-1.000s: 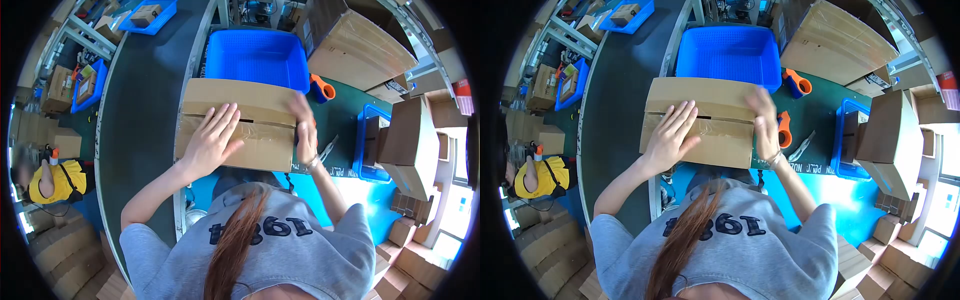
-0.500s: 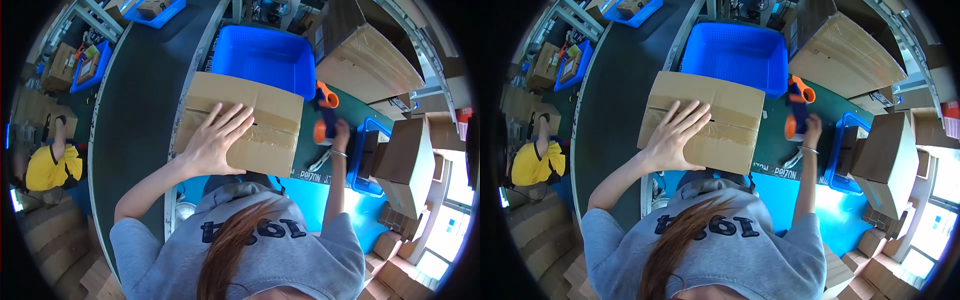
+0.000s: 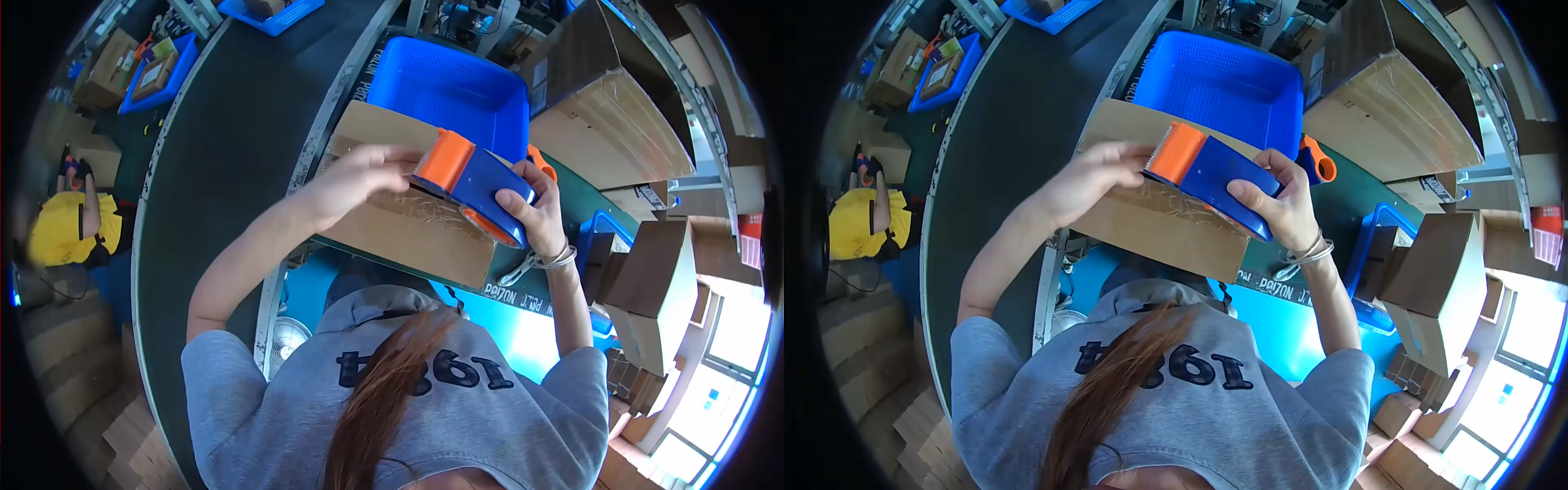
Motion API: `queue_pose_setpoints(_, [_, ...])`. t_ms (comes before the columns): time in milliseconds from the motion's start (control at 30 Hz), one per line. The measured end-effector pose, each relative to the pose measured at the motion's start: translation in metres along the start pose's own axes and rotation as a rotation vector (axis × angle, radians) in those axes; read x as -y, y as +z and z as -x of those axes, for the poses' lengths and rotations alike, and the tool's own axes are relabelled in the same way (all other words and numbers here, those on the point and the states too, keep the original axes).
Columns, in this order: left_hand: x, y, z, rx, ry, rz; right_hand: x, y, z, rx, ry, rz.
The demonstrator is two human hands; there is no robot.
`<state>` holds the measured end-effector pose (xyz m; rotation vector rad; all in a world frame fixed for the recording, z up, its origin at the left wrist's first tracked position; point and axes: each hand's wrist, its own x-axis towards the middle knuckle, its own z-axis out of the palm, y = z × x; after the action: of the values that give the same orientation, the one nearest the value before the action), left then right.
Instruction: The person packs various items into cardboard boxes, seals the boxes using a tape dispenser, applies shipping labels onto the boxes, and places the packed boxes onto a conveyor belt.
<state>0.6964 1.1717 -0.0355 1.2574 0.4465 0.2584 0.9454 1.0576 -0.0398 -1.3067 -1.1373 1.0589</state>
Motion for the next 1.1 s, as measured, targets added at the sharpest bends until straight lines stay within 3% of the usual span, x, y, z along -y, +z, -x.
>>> queue_pose_setpoints(67, [-0.003,-0.005,-0.003,0.023,-0.071,0.596,0.0,0.001,0.0,0.014,0.063,0.014])
queue_pose_setpoints(100, [-0.001,-0.004,-0.003,0.017,-0.068,0.597,0.002,0.002,-0.002,0.02,0.063,0.013])
queue_pose_setpoints(267, [0.012,0.006,-0.002,-0.56,-0.191,0.499,0.016,0.009,-0.016,0.213,0.087,0.195])
queue_pose_setpoints(300, [0.009,-0.006,0.002,-0.565,-0.19,0.494,0.018,0.012,-0.019,0.205,0.107,0.221])
queue_pose_setpoints(400, [-0.01,-0.116,0.043,-0.709,0.043,0.084,0.024,0.021,-0.027,0.181,0.164,0.304])
queue_pose_setpoints(500, [-0.006,-0.227,0.118,-1.244,-0.046,-0.174,0.045,0.031,-0.035,0.225,0.227,0.49])
queue_pose_setpoints(600, [0.084,-0.258,0.134,-0.995,-0.314,-0.134,0.061,0.04,-0.04,0.266,0.3,0.672])
queue_pose_setpoints(733, [0.186,-0.146,0.056,-0.965,-0.166,0.374,0.069,0.047,-0.042,0.322,0.376,0.827])
queue_pose_setpoints(833, [0.197,-0.098,0.021,-0.977,-0.035,0.55,0.069,0.051,-0.044,0.302,0.377,0.831])
queue_pose_setpoints(900, [0.17,-0.1,0.019,-0.888,0.011,0.393,0.068,0.052,-0.045,0.281,0.377,0.833])
queue_pose_setpoints(967, [0.116,-0.096,0.023,-0.712,0.085,0.045,0.066,0.052,-0.046,0.284,0.346,0.814])
queue_pose_setpoints(1033, [0.048,-0.069,0.022,-0.406,0.186,-0.349,0.062,0.05,-0.046,0.278,0.311,0.787])
queue_pose_setpoints(1067, [0.023,-0.061,0.023,-0.089,0.296,-0.737,0.059,0.048,-0.044,0.274,0.293,0.773])
queue_pose_setpoints(1100, [0.027,-0.058,0.019,-0.074,0.307,-0.72,0.052,0.041,-0.039,0.251,0.287,0.76])
